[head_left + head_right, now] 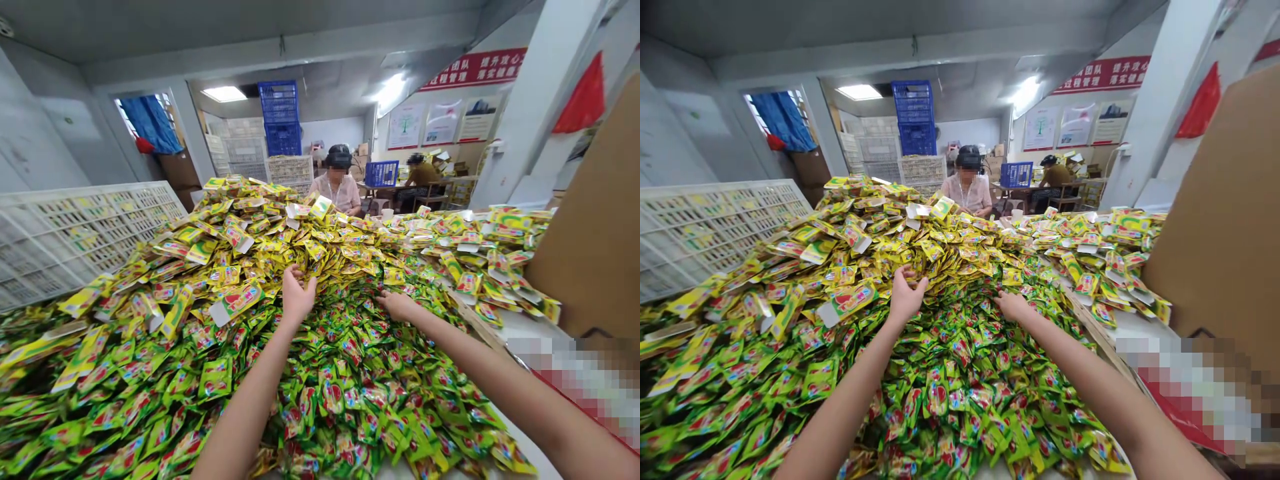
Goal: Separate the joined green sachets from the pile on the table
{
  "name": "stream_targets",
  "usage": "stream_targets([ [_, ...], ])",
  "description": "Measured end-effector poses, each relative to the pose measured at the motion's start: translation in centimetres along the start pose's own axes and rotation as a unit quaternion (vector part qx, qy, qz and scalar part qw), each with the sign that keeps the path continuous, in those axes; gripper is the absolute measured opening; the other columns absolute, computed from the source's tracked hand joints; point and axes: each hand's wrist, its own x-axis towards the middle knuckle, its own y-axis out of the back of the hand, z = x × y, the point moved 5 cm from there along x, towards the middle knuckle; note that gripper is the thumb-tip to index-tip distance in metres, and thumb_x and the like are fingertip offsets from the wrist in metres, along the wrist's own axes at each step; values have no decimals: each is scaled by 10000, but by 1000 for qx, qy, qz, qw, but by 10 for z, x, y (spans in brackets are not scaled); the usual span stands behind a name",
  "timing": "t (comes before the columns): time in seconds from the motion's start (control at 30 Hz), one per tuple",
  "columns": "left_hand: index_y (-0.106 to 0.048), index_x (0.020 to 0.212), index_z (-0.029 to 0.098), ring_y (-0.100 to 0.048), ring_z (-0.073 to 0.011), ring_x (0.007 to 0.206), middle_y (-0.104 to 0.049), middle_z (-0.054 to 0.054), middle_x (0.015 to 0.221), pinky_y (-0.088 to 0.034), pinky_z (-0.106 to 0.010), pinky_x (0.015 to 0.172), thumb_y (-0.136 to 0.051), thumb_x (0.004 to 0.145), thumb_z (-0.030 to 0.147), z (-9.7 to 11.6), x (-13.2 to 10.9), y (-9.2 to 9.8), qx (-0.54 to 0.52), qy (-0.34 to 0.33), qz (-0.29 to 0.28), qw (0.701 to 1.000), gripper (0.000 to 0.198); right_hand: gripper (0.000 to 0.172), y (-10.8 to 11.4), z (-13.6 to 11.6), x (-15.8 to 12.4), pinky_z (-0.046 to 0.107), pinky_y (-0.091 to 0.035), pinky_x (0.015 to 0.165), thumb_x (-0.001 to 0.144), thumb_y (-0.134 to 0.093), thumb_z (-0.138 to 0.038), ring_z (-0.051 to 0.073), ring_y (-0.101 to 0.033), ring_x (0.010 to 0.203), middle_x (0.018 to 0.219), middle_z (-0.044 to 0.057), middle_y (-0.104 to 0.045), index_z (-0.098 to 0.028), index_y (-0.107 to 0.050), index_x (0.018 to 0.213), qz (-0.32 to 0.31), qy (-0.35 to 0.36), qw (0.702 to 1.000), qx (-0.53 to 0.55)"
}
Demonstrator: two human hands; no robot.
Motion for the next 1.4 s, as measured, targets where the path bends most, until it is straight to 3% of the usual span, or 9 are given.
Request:
stream_targets([
  [0.17, -510, 1053, 118, -584, -298, 1030, -604, -180, 1040, -454, -419, 886, -596, 735, 158, -18, 48, -17, 72, 13, 3, 997, 331, 285, 7, 9, -11, 404, -514, 825, 901, -548, -313, 197, -602, 975, 1165, 81, -585, -160, -565, 1140, 29, -22, 995, 93],
  [0.37, -557, 909, 170, -622, -271, 895, -627, -134, 925, -479, -406, 810, -471, 802, 182, -13, 33, -13, 104, -61, 11, 993, 139, 236, 28, 19, -51, 437, -415, 924, 718, -707, -247, 294, -562, 1065, 972, 100, -669, -156, -652, 929, 176, -75, 936, 294],
  [0.57, -612, 953, 208, -612, -204, 832, -640, -61, 848, -490, -326, 774, -472, 836, 226, 17, -58, -10, 108, -255, -47, 960, 183, 394, 9, -40, -74, 365, -526, 720, 752, -579, -469, 257, -658, 904, 933, 88, -705, -170, -643, 1001, 192, -50, 787, 585],
  [0.73, -571, 1091, 170, -606, -172, 701, -646, -73, 794, -484, -284, 651, -328, 908, 101, 22, -121, -12, 226, -499, -71, 834, 312, 503, -4, -102, -80, 328, -535, 556, 674, -580, -648, 237, -680, 693, 710, 76, -703, -166, -653, 798, 122, 8, 649, 750],
  [0.93, -542, 1100, 125, -598, -185, 676, -631, -78, 777, -480, -295, 592, -330, 916, 119, 12, -135, -15, 314, -506, -132, 792, 281, 431, -12, -121, -95, 295, -544, 549, 648, -681, -596, 183, -658, 644, 728, 53, -701, -173, -638, 720, 40, 20, 534, 844],
  [1.07, -565, 1042, 202, -605, -182, 765, -647, -44, 832, -487, -310, 709, -514, 859, 185, 17, -112, -7, 325, -453, -170, 813, 191, 437, -18, -109, -97, 265, -530, 502, 512, -796, -542, 167, -634, 602, 672, 18, -685, -175, -622, 673, 69, -25, 561, 825],
  [1.17, -518, 1173, 208, -542, -318, 1060, -606, -134, 1141, -404, -498, 910, -657, 753, 284, 7, -50, 34, 409, -280, -70, 866, 449, 466, -17, -97, -94, 280, -518, 477, 521, -758, -595, 176, -626, 553, 632, 16, -673, -181, -611, 673, 106, -35, 590, 800],
  [1.27, -473, 1235, 148, -501, -400, 1106, -583, -196, 1146, -350, -565, 929, -672, 674, 195, -14, 5, 78, 491, -117, -14, 863, 598, 438, -18, -89, -91, 299, -518, 472, 547, -739, -593, 196, -640, 548, 645, 13, -677, -200, -589, 667, 128, -53, 616, 775],
  [1.4, -444, 1248, 144, -588, -308, 961, -601, -136, 988, -429, -457, 875, -575, 678, 98, -11, 18, 92, 472, -126, -30, 872, 587, 418, -14, -88, -90, 331, -547, 554, 624, -690, -601, 240, -674, 682, 715, 31, -704, -208, -614, 744, 161, -22, 649, 744],
])
